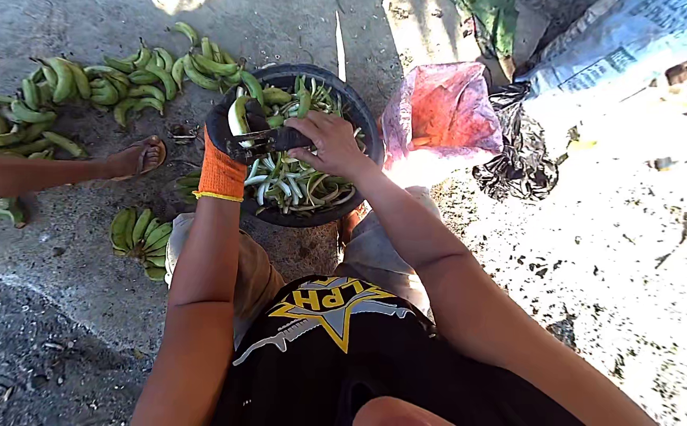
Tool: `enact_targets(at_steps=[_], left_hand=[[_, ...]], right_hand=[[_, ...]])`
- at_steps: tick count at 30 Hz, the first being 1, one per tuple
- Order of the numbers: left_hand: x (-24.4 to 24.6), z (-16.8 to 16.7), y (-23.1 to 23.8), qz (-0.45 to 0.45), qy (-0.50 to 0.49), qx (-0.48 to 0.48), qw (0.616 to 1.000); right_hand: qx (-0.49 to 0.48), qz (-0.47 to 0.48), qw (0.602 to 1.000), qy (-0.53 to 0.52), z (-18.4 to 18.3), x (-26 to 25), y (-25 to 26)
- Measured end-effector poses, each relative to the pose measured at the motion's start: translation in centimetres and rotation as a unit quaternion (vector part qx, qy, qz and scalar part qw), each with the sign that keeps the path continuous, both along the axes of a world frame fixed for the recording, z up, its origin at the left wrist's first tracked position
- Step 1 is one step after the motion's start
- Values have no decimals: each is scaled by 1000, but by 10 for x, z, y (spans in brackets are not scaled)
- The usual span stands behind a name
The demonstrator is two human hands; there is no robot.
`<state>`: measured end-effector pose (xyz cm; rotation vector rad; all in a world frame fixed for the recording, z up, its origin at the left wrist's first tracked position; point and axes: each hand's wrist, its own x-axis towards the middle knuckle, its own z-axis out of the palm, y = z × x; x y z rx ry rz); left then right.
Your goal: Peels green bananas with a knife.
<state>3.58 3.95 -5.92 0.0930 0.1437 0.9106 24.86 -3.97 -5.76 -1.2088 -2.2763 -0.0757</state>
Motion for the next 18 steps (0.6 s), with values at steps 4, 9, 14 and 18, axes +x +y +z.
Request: enact_targets(at_steps=[4, 9, 14, 18], left_hand=[[11, 3, -5, 14, -22, 8, 1000], [13, -7, -1, -46, -46, 59, 996], [16, -6, -4, -10, 74, 120, 990], [23, -8, -14, 114, 217, 239, 940]], right_hand=[[44, -12, 999, -8, -1, 2, 2], [68, -6, 998, -11, -1, 2, 2], [40, -34, 999, -2, 9, 3, -3], [15, -48, 999, -9, 16, 9, -3]])
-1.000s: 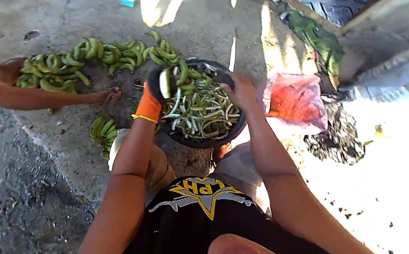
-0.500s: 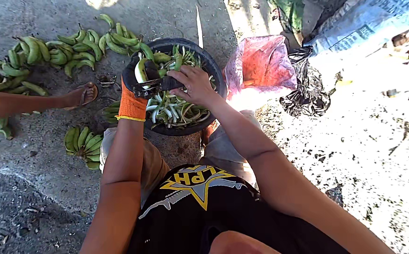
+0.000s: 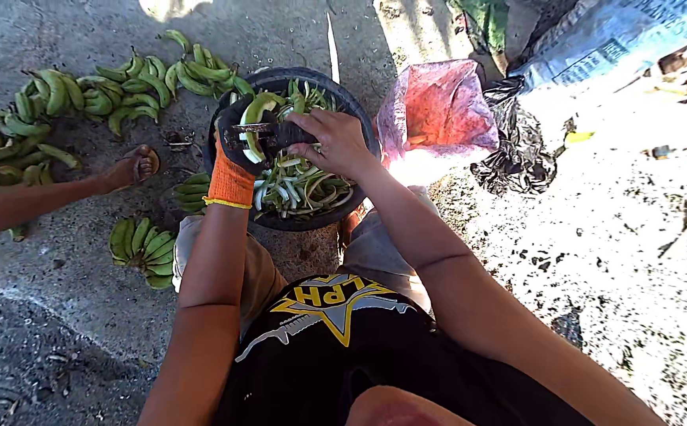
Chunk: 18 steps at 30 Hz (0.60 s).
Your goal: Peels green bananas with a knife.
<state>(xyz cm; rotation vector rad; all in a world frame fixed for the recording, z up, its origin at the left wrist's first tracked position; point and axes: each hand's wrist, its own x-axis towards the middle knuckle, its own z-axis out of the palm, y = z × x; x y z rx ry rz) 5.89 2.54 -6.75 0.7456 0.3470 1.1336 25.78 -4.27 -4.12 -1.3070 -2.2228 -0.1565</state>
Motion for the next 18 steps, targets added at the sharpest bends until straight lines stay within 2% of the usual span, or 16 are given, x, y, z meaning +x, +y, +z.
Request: enact_targets(at_steps=[5, 7, 9, 14, 18], left_hand=[[-1, 15, 7, -54, -6, -129, 990], [0, 18, 1, -9, 18, -112, 993], [0, 16, -4, 49, 45, -57, 996], [-2, 16, -4, 65, 9, -11, 998], [-1, 22, -8, 147, 29, 38, 988]], right_hand=[[-33, 26, 999, 3, -4, 3, -8], [-47, 18, 999, 13, -6, 1, -9], [-66, 9, 998, 21, -6, -1, -8], [-84, 11, 995, 47, -5, -7, -8], [-104, 6, 992, 64, -3, -11, -5]])
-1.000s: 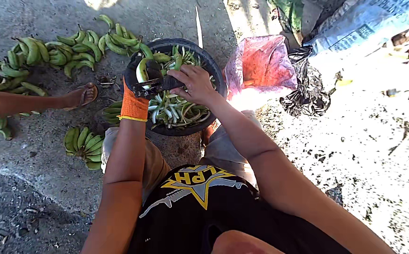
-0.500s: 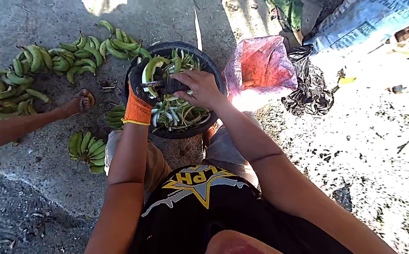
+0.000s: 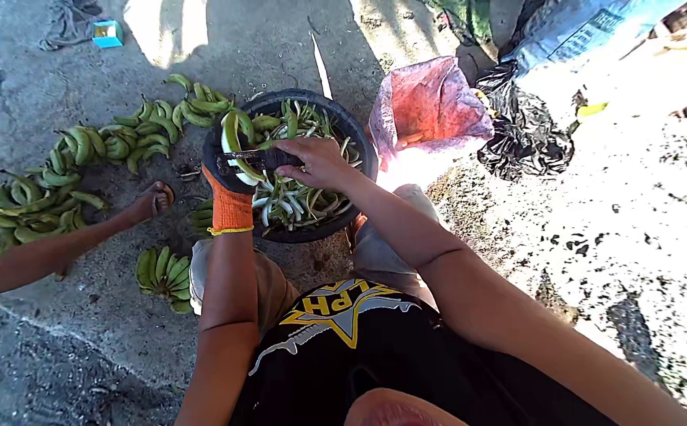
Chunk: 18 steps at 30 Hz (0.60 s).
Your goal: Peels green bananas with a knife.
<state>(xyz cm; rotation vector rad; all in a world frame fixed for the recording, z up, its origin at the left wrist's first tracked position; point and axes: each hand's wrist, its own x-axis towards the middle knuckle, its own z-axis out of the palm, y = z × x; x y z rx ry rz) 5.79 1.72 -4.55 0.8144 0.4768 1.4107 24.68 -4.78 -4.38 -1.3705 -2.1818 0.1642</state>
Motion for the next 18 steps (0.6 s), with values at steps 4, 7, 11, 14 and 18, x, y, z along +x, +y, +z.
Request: enact_targets(at_steps=[4, 7, 11, 14, 18], left_hand=[[7, 8, -8, 32, 23, -4, 999], [0, -1, -26, 14, 71, 19, 997], [6, -5, -30, 5, 72, 37, 997], [18, -2, -21, 11, 21, 5, 1000], [8, -11, -46, -10, 128, 23, 991]], right_hand=[[-48, -18, 999, 18, 7, -1, 6], [-72, -23, 997, 30, 9, -1, 9], [-90, -32, 994, 60, 8, 4, 18], [-112, -29, 990, 76, 4, 9, 22], [-152, -38, 980, 123, 1, 17, 29]])
